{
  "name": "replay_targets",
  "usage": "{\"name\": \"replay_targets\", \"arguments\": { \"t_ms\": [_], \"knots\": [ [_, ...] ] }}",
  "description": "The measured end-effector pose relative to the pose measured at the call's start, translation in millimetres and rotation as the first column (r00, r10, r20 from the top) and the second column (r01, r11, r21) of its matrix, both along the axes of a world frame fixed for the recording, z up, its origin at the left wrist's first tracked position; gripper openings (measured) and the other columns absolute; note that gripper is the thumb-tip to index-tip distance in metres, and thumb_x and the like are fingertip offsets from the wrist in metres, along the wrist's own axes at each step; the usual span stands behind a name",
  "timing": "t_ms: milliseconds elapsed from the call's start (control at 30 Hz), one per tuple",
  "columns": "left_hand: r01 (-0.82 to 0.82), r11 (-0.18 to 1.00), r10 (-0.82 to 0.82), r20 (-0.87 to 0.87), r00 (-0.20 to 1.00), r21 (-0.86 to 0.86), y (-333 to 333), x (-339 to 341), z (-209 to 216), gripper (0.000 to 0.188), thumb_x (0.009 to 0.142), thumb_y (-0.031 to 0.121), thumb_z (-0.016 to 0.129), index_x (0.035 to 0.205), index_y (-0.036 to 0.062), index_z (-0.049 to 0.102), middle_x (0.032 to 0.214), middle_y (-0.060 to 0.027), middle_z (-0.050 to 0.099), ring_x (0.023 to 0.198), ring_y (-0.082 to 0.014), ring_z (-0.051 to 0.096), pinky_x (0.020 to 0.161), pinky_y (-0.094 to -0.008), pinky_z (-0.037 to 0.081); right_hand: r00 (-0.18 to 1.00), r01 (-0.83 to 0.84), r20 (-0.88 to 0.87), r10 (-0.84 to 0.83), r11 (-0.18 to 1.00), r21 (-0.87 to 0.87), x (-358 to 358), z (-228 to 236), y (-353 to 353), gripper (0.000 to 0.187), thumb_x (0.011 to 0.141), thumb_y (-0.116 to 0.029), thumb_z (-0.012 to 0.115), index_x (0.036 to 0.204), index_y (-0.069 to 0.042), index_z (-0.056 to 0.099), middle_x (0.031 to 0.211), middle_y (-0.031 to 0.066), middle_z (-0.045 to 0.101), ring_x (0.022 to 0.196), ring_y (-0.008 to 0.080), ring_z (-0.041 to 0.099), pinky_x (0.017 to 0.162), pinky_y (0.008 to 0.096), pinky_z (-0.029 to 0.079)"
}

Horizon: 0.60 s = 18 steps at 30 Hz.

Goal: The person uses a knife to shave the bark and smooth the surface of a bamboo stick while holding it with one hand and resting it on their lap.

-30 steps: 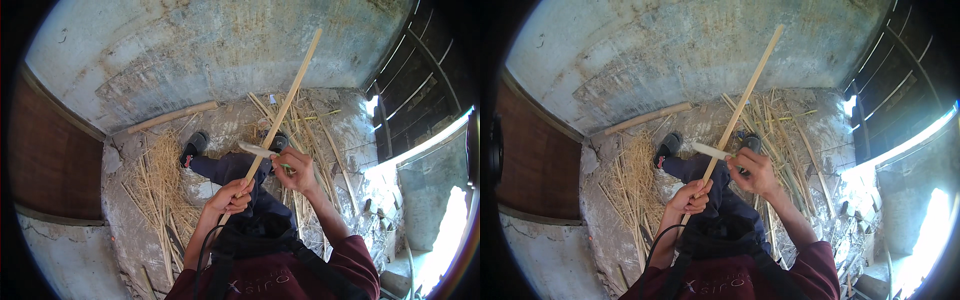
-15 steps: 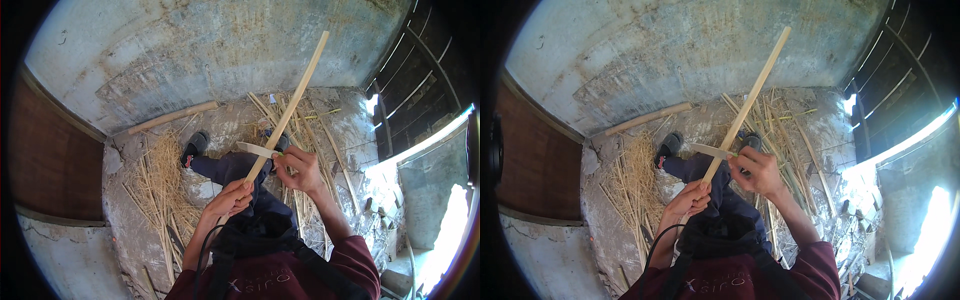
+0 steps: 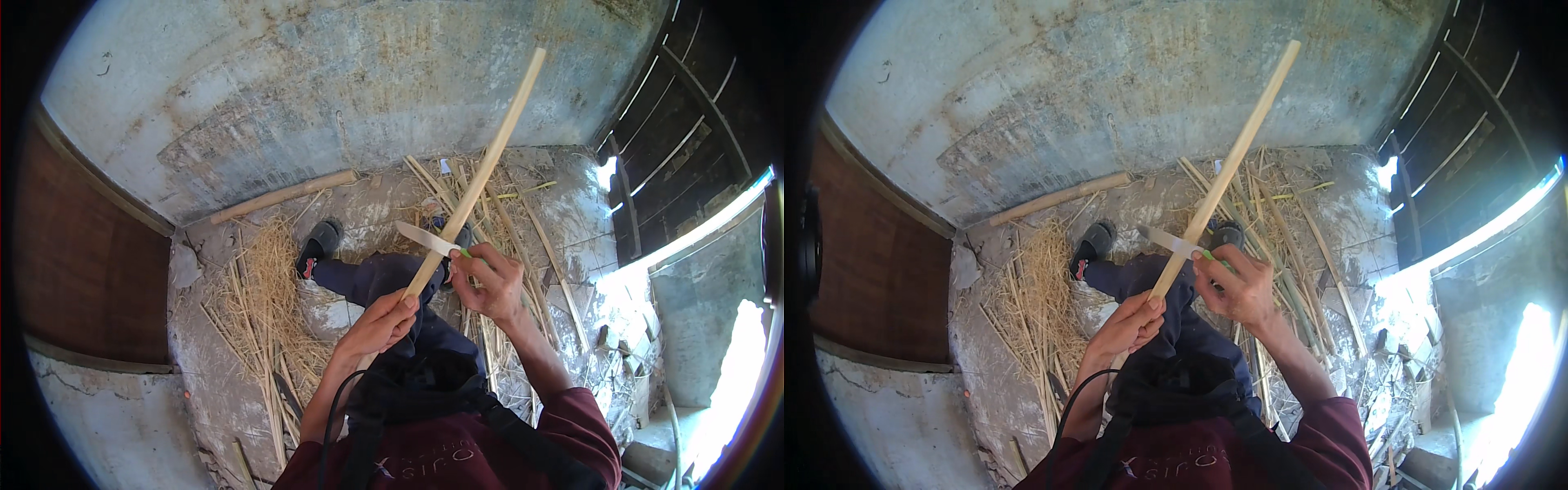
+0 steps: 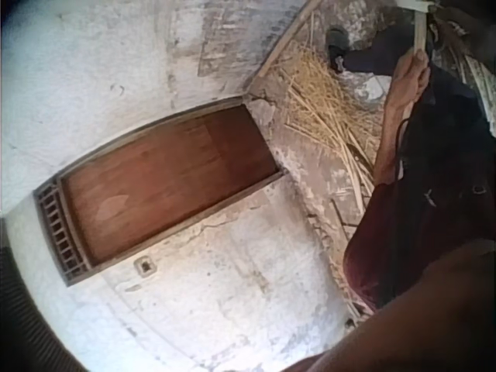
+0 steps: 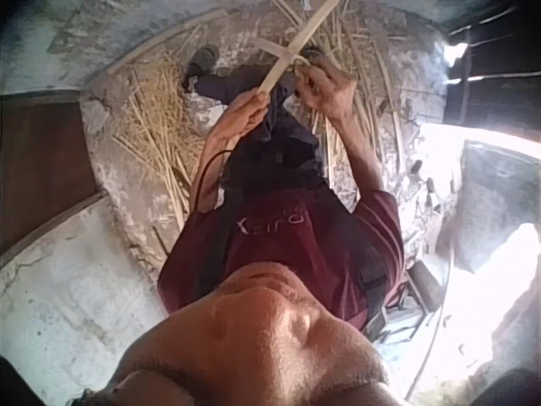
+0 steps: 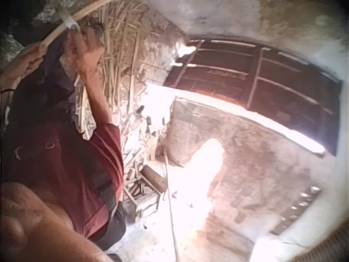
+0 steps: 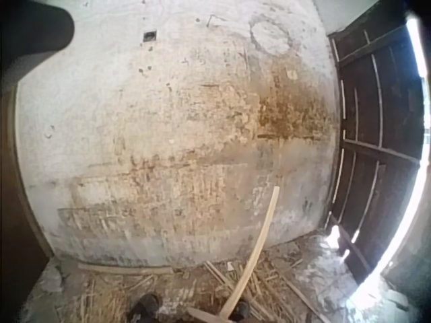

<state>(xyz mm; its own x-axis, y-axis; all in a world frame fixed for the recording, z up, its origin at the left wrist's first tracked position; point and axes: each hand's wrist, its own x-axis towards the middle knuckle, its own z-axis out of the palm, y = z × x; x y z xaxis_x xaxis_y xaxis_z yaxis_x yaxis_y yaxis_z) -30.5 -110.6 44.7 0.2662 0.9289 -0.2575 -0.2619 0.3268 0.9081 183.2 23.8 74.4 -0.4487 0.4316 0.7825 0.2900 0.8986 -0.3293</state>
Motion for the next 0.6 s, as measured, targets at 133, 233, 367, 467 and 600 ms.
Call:
{"name": "replay_targets", "arguments": {
  "t_ms": [133, 233, 367, 467, 600],
  "knots": [
    [0.023, 1.0, -0.023, -0.083, 0.996, 0.004, 3.2, -0.1, 1.6, 0.038, 0.118, 0.045, 0.044, 0.096, 0.0136, 0.045, 0.063, 0.0081, 0.033, 0.045, -0.0019, 0.03, 0.037, -0.0225, 0.027, 0.971, -0.018, -0.239, 0.003, 0.998, -0.061, 1.1, -11.4, 5.3, 0.01, 0.087, -0.001, 0.079, 0.092, -0.004, 0.071, 0.08, 0.0031, 0.066, 0.057, 0.0148, 0.063, 0.054, 0.0284, 0.05],
    [0.006, 1.0, -0.007, -0.091, 0.996, -0.01, 1.7, -2.8, -7.3, 0.037, 0.118, 0.044, 0.044, 0.095, 0.0141, 0.044, 0.063, 0.0081, 0.033, 0.045, -0.0018, 0.03, 0.037, -0.0221, 0.027, 0.877, -0.045, -0.443, -0.186, 0.886, -0.461, 16.0, -15.6, 11.8, 0.007, 0.097, -0.002, 0.073, 0.1, -0.001, 0.067, 0.079, 0.001, 0.063, 0.06, 0.0076, 0.056, 0.059, 0.0245, 0.046],
    [-0.037, 0.997, 0.031, -0.084, 0.996, -0.069, 1.3, -5.7, -9.4, 0.037, 0.118, 0.042, 0.044, 0.094, 0.0144, 0.044, 0.063, 0.0077, 0.033, 0.044, -0.0021, 0.03, 0.037, -0.0222, 0.027, 0.838, -0.332, -0.524, -0.155, 0.617, -0.713, 26.7, -1.9, 9.7, 0.009, 0.104, -0.003, 0.065, 0.112, 0.0, 0.062, 0.079, -0.0009, 0.06, 0.066, 0.0041, 0.05, 0.064, 0.0229, 0.043],
    [-0.029, 0.997, 0.025, -0.061, 0.998, -0.068, 3.9, -4.2, -11.0, 0.036, 0.119, 0.04, 0.043, 0.094, 0.0143, 0.044, 0.063, 0.0076, 0.033, 0.044, -0.0024, 0.03, 0.037, -0.0227, 0.027, 0.906, -0.308, -0.417, -0.071, 0.563, -0.767, 22.5, -12.6, 1.8, 0.013, 0.106, -0.003, 0.061, 0.119, 0.001, 0.06, 0.077, 0.001, 0.061, 0.067, 0.0063, 0.054, 0.066, 0.0244, 0.046],
    [-0.042, 0.999, 0.043, -0.096, 0.995, 0.006, 3.1, -1.5, -9.1, 0.036, 0.119, 0.04, 0.043, 0.094, 0.0143, 0.044, 0.063, 0.0074, 0.033, 0.045, -0.0025, 0.03, 0.037, -0.0229, 0.027, 0.984, -0.136, -0.175, 0.021, 0.721, -0.679, 13.9, -11.1, -8.3, 0.016, 0.107, -0.004, 0.06, 0.123, 0.0, 0.062, 0.076, 0.0061, 0.066, 0.07, 0.0097, 0.062, 0.066, 0.0291, 0.05]
  ]
}}
